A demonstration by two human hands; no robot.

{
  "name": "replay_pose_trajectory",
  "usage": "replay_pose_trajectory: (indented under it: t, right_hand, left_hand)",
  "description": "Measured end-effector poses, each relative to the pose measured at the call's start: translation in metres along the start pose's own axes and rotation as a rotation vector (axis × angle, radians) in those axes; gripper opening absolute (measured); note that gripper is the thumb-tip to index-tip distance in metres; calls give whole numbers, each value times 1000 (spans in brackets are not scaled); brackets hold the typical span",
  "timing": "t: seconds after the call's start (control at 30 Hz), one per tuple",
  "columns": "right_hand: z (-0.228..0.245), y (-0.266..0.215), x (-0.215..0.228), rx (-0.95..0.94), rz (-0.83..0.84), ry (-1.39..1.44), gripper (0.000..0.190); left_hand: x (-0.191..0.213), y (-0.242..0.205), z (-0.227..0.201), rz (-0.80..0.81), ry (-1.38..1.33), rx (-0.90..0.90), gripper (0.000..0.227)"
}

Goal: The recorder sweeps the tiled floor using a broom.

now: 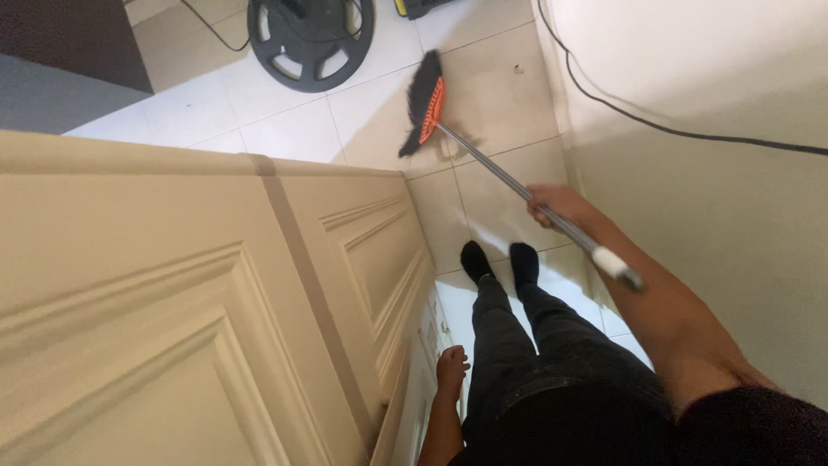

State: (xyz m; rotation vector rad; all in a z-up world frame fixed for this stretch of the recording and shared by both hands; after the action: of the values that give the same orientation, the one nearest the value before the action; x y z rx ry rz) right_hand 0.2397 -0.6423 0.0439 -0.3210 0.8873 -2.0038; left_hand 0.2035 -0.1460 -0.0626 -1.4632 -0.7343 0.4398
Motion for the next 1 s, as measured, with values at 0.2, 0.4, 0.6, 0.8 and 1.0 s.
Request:
replay_pose_trajectory:
  t: [0.2, 0.4, 0.6, 0.8, 1.0]
  right_hand:
    - [10, -37, -44, 18, 67, 96, 64]
    - [28, 75, -116, 86, 177, -145, 68]
    - [7, 91, -53, 138, 119, 182, 56]
    - [9, -23, 63, 17, -155, 0, 66]
    - [8, -136, 79, -22, -108, -338, 69]
  left_hand:
    - [-17, -20, -34, 3, 81, -8, 45]
    - [-22, 4, -36, 9, 20, -80, 44]
    - [-14, -17, -39, -12, -15, -32, 44]
    - [-15, -6, -12, -1, 26, 5, 46]
    - [-17, -14, -37, -13, 79, -35, 45]
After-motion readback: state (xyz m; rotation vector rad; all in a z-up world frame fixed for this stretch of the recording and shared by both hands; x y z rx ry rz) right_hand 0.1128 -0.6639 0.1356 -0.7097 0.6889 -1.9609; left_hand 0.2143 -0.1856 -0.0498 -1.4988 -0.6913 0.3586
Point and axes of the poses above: each hand's wrist, its own y-axis towards the middle knuckle, its own x-axis out of the back of the hand, z = x × y, the point moved 5 cm from there along y, towards the middle knuckle, and after that the axes turned 15 degrees about x, right-handed, at the moved point
